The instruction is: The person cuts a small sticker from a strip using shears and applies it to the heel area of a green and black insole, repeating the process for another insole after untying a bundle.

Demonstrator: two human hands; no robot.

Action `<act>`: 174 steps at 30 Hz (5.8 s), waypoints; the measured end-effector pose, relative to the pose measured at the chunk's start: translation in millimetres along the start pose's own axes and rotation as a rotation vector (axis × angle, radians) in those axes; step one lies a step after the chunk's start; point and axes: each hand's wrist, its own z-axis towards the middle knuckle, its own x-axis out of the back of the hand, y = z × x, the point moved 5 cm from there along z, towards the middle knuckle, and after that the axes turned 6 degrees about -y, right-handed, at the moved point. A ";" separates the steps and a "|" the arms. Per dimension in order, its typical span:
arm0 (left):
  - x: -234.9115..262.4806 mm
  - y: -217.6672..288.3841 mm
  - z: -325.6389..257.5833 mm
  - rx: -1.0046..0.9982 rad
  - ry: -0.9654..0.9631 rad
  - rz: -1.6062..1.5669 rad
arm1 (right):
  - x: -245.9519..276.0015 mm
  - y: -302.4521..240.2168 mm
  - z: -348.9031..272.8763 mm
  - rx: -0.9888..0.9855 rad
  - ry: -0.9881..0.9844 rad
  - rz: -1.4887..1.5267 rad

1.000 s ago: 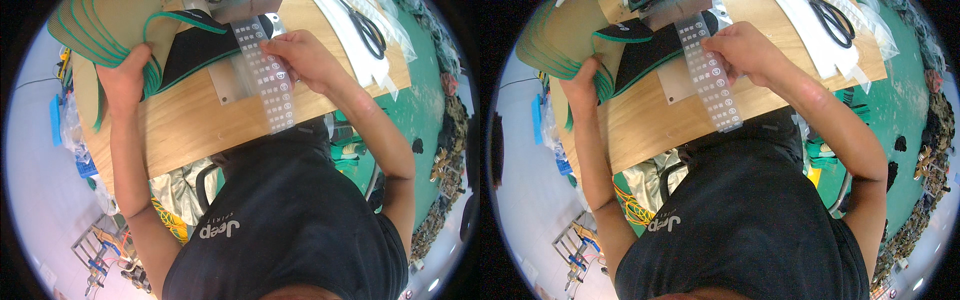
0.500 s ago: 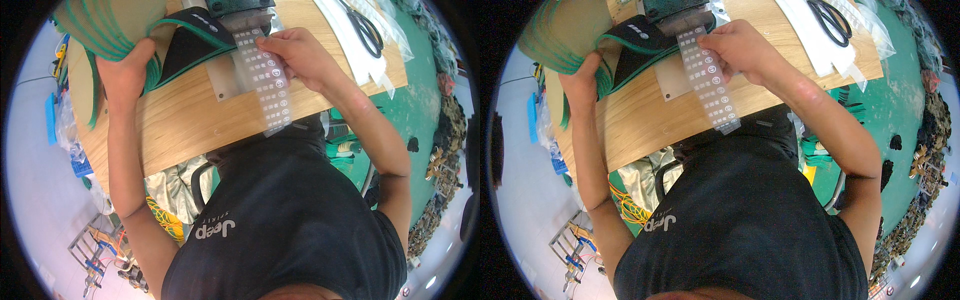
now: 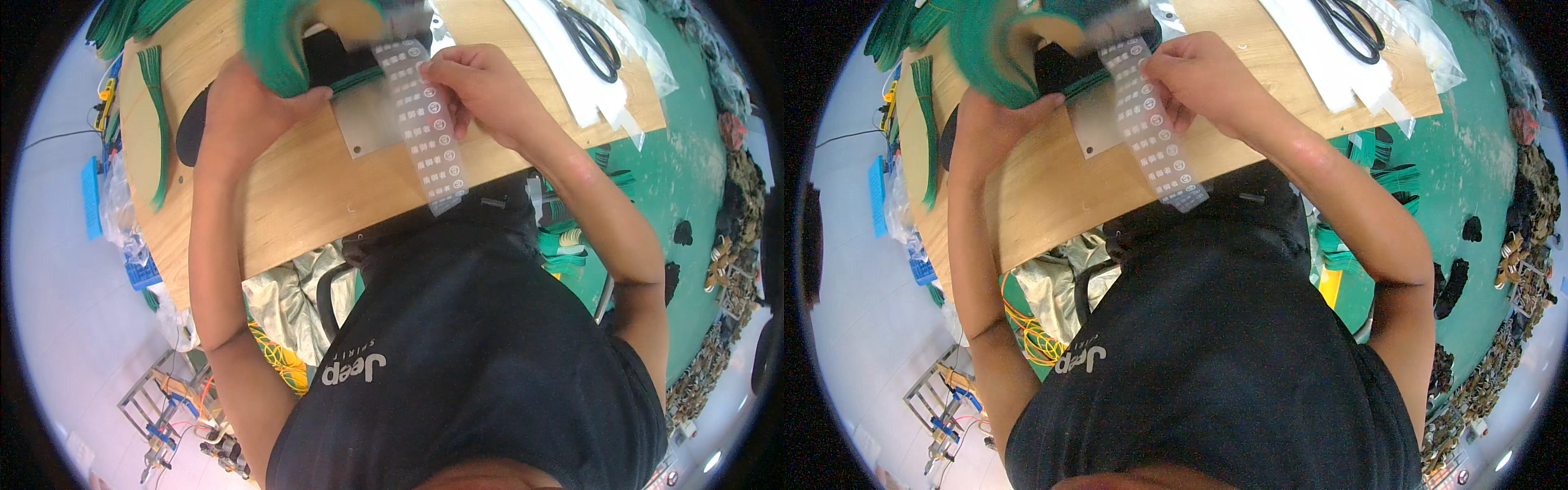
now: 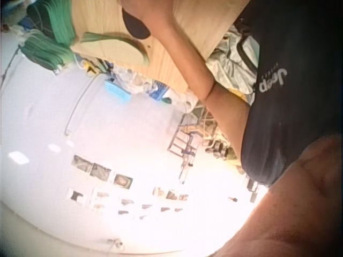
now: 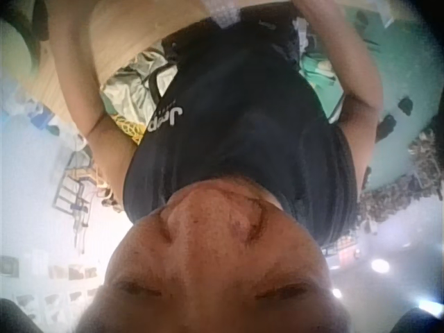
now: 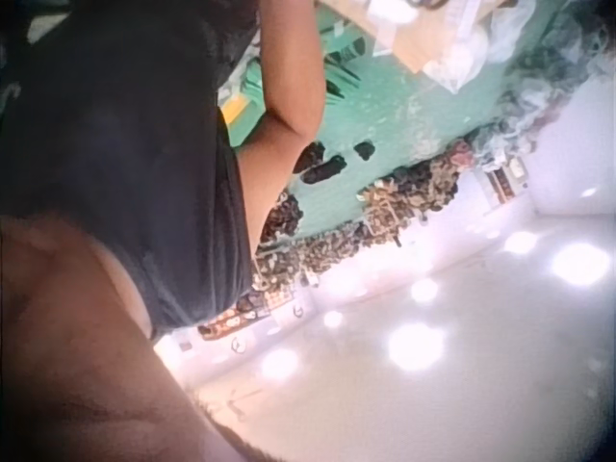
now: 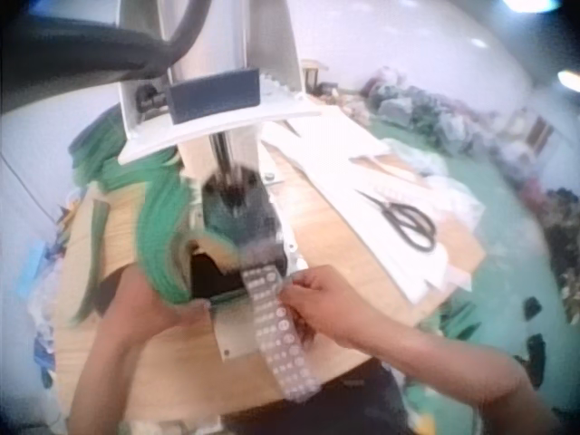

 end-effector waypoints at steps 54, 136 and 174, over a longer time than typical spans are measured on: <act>10.6 -9.2 -12.6 0.201 0.208 -0.214 | 4.1 -8.7 0.7 -0.160 0.033 -0.203; 8.7 -9.2 -16.1 0.271 0.030 0.220 | 48.6 5.0 -16.9 0.014 0.122 0.158; 49.7 -64.0 -36.8 0.261 0.409 -0.299 | 6.3 -8.2 18.9 -0.172 -0.015 -0.348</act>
